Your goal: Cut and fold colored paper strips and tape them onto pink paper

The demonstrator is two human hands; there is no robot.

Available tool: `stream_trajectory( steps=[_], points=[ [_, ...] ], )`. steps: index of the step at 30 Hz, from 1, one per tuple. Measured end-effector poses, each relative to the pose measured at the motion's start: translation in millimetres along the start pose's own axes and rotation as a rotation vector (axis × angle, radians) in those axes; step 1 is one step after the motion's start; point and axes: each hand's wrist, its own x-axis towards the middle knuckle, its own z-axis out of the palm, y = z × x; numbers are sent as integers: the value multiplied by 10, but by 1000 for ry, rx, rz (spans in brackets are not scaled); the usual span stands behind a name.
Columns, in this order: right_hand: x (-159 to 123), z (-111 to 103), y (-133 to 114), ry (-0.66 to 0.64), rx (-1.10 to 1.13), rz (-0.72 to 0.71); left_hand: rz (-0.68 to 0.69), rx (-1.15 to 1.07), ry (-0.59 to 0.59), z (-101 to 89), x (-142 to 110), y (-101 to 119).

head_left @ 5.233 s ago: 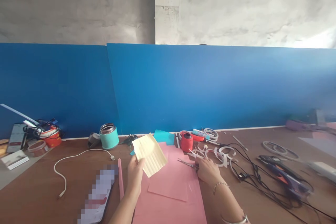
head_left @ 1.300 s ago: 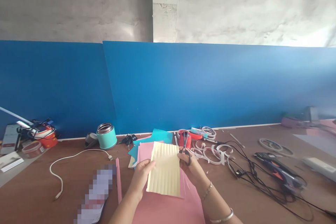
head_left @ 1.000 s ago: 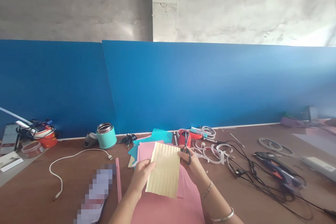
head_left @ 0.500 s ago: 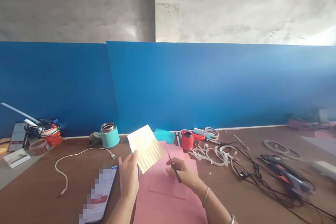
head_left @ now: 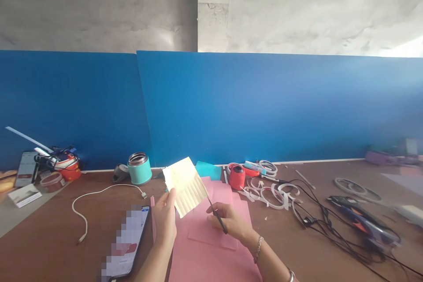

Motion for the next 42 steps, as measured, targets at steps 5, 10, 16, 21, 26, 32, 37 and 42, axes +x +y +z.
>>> stream_trajectory(
  steps=[5, 10, 16, 21, 26, 32, 37, 42],
  points=[
    [1, 3, -11, 0, -8, 30, 10, -34, 56, 13, -3, -9],
    [0, 0, -29, -5, -28, 53, 21, -60, 80, 31, 5, -22],
    [-8, 0, -67, 4, -30, 58, 27, -69, 73, 35, 9, -10],
    [-9, 0, -60, 9, -28, 49, 44, -29, 74, 31, 9, -13],
    [-6, 3, -66, 9, -23, 54, 12, 1, 37, 33, 7, 2],
    [-7, 2, -74, 2, -11, 50, -3, 7, 46, 26, -7, 39],
    [-4, 5, -67, 4, -4, 48, -36, -31, 31, 17, -24, 58],
    [1, -5, -48, -12, 9, 42, -33, -32, 38, 24, -22, 63]
  ],
)
